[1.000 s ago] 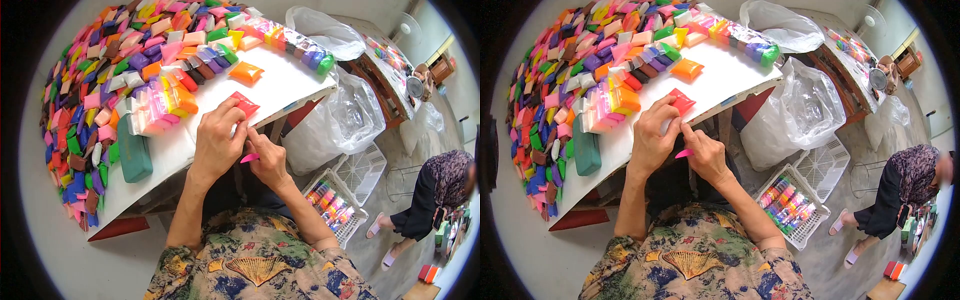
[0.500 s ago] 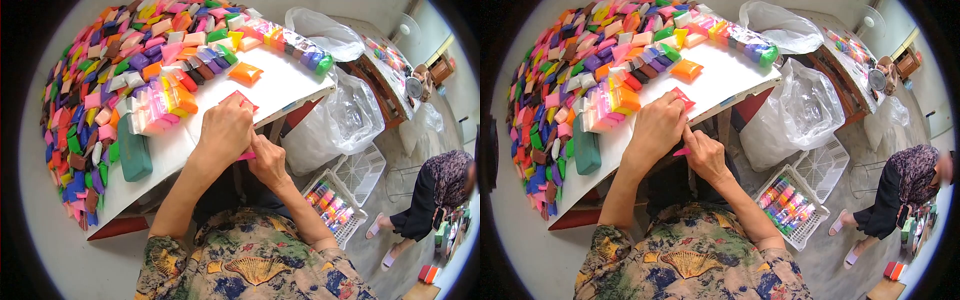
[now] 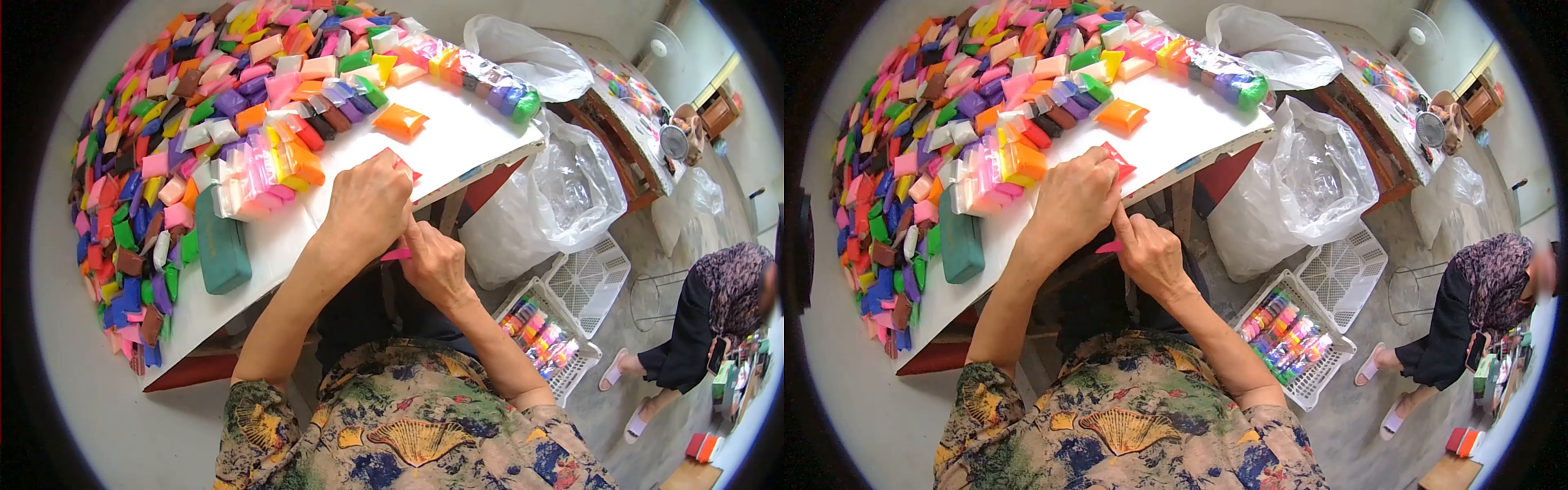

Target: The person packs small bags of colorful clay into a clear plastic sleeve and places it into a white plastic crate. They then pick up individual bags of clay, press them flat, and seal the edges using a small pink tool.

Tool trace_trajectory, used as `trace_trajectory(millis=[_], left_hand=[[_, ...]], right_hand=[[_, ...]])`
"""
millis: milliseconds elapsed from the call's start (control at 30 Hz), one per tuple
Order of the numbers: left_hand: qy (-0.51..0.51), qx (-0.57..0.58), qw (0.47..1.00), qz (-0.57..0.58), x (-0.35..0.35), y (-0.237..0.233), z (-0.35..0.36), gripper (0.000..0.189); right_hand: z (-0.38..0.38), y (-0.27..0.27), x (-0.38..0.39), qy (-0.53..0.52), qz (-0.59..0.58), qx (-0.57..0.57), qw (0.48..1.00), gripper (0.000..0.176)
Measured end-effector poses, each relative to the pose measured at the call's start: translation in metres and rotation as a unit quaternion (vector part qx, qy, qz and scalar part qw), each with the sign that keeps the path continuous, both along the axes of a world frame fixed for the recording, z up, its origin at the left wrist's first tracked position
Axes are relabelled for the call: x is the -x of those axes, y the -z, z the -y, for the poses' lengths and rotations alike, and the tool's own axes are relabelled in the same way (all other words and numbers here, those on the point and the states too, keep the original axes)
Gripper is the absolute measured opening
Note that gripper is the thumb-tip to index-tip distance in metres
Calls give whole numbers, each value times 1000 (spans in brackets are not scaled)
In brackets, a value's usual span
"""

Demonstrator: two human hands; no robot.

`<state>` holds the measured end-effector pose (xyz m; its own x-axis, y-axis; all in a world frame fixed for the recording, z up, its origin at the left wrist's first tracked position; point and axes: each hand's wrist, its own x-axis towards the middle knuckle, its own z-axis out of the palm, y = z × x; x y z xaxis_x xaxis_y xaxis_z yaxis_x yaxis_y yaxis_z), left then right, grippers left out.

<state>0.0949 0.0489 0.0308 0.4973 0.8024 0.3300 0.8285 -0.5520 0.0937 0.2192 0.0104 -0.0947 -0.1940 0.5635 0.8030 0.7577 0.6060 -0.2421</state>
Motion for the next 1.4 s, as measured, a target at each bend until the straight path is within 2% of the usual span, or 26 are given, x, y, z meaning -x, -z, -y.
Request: trace_trajectory(millis=[267,467,667,733,933,1033,1133,1233,1400], left_hand=[[22,-56,998,-33,-4,6,1,13],[34,-54,994,-93,-6,4,0,18],[46,-45,994,-84,-1,3,-3,14],[40,-25,997,-64,0,2,-3,14],[90,-4,996,28,15,11,-14,16],[113,15,991,68,22,13,-15,17],[126,25,987,97,25,14,-16,18],[135,39,981,135,27,14,-16,17],[159,93,959,215,34,20,-21,12]], right_hand=[[4,-1,-1,-13,11,14,1000,67],[8,1,-3,-22,11,48,999,65],[9,-4,-3,-16,15,41,999,68],[7,-3,-4,-10,26,23,999,72],[8,-12,-14,-19,12,73,997,67],[5,-23,-17,-52,-60,71,994,62],[-3,-28,-24,-30,-7,69,997,61],[-8,-32,-25,-38,-18,62,997,58],[-14,-38,-21,-67,-149,51,985,47]])
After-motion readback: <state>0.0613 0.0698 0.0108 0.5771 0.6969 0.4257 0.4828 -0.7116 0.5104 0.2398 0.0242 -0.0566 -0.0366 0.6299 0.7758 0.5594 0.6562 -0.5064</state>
